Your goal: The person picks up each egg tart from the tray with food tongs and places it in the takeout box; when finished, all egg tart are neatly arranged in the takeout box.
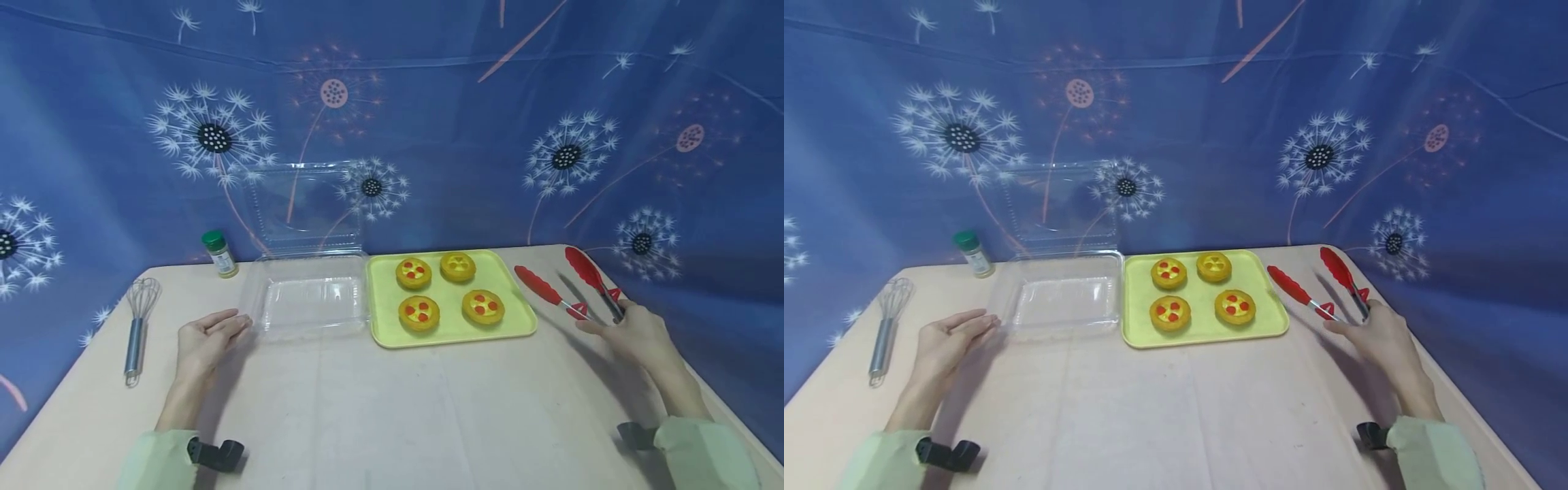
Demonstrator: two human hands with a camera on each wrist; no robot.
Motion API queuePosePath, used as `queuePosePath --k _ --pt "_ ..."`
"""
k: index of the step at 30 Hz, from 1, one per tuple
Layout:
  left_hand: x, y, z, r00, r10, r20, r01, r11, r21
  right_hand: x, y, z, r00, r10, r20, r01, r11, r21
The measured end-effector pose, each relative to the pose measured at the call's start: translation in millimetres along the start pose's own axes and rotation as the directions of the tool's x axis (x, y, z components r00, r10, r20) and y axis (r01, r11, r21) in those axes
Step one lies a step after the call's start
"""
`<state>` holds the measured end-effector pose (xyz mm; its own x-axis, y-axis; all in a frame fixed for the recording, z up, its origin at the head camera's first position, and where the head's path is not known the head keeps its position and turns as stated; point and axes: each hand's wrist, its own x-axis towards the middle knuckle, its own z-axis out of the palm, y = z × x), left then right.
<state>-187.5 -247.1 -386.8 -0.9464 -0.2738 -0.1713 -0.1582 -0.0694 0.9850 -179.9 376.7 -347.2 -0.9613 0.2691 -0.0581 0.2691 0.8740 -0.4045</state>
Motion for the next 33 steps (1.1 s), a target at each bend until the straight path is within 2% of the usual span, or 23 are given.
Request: queuePosePath --k 7,13,25,33 --pt "-0.3 -0.9 0.8 1.000 0.003 0.000 -0.003 1.000 0.016 2.8 -35.9 0.8 0.988 -0.144 -0.048 0.145 0.989 0.022" --pt "0.1 -3.5 0.6 1.000 0.010 -0.006 -0.010 1.000 0.004 7.7 -64.3 4.9 0.968 -0.252 -0.008 0.252 0.967 0.040" --pt "-0.2 -4.1 0.1 1.000 0.014 0.002 -0.014 1.000 0.005 32.5 -103.2 11.4 0.943 -0.312 0.117 0.314 0.949 -0.003" --pt "-1.0 -5.6 -0.6 1.000 0.018 0.010 -0.018 1.000 0.018 45.5 -113.9 8.8 0.918 -0.377 0.122 0.387 0.920 -0.064"
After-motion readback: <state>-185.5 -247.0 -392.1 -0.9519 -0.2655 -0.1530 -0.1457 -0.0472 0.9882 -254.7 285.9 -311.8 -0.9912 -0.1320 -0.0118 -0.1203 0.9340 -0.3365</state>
